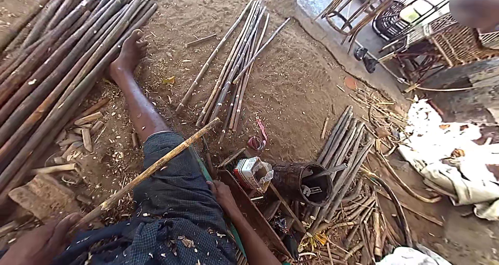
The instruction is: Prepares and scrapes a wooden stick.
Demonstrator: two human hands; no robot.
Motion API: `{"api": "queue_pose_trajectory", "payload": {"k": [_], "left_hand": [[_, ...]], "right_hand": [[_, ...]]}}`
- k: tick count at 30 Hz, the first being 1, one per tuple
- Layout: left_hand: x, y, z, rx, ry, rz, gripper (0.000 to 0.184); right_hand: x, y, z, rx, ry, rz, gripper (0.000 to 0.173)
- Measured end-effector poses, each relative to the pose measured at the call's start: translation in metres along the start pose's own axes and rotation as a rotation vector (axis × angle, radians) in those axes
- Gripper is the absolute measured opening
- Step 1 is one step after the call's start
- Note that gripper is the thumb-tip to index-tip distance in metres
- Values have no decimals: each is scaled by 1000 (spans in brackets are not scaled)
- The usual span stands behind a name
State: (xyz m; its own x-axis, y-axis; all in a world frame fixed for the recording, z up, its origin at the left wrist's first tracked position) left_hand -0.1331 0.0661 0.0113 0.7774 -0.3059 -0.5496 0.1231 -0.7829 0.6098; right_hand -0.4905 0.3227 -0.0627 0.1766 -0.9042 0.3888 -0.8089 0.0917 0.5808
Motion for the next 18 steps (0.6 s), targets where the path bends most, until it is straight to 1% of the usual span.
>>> {"api": "queue_pose_trajectory", "payload": {"k": [2, 3, 4, 5, 7, 8, 9, 10, 13, 15, 18], "left_hand": [[1, 1, -2, 6, -13, 9, 71], [3, 1, -3, -22, -13, 23, 72], [5, 1, -4, -56, -8, 43, 72], [5, 1, -6, -78, 4, 61, 72], [3, 0, -7, -87, 15, 83, 69], [1, -1, -8, -82, 24, 85, 68], [-1, -2, -8, -75, 30, 89, 68], [-2, -2, -7, -74, 31, 96, 68], [0, -1, -5, -111, 16, 129, 71], [8, -2, -4, -163, 12, 151, 73], [13, -6, -5, -222, 18, 168, 68]], "right_hand": [[16, 0, 6, 28, 17, -119, 41], [24, 6, 7, 2, 30, -147, 40], [33, 18, 4, -77, 67, -141, 38], [45, 38, -3, -204, 149, -87, 36], [69, 85, -13, -502, 364, 0, 34], [80, 107, -12, -618, 444, 25, 35], [91, 127, -7, -696, 489, 45, 35], [100, 142, -2, -737, 526, 41, 35], [120, 161, 14, -726, 560, -47, 28], [127, 161, 20, -726, 569, -71, 22], [131, 160, 26, -718, 521, -104, 20]]}}
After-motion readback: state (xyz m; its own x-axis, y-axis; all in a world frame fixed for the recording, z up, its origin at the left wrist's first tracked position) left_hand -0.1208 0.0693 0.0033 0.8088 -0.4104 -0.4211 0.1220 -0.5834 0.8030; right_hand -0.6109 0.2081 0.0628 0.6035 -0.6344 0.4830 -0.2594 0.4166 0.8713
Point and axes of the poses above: each hand's wrist, its own z-axis towards the middle knuckle, its own y-axis out of the back of the hand, x = y × z, the point moved 6 cm from there along z, towards the middle knuckle, and after that the axes turned 3 degrees about -y, right-handed, at the moved point
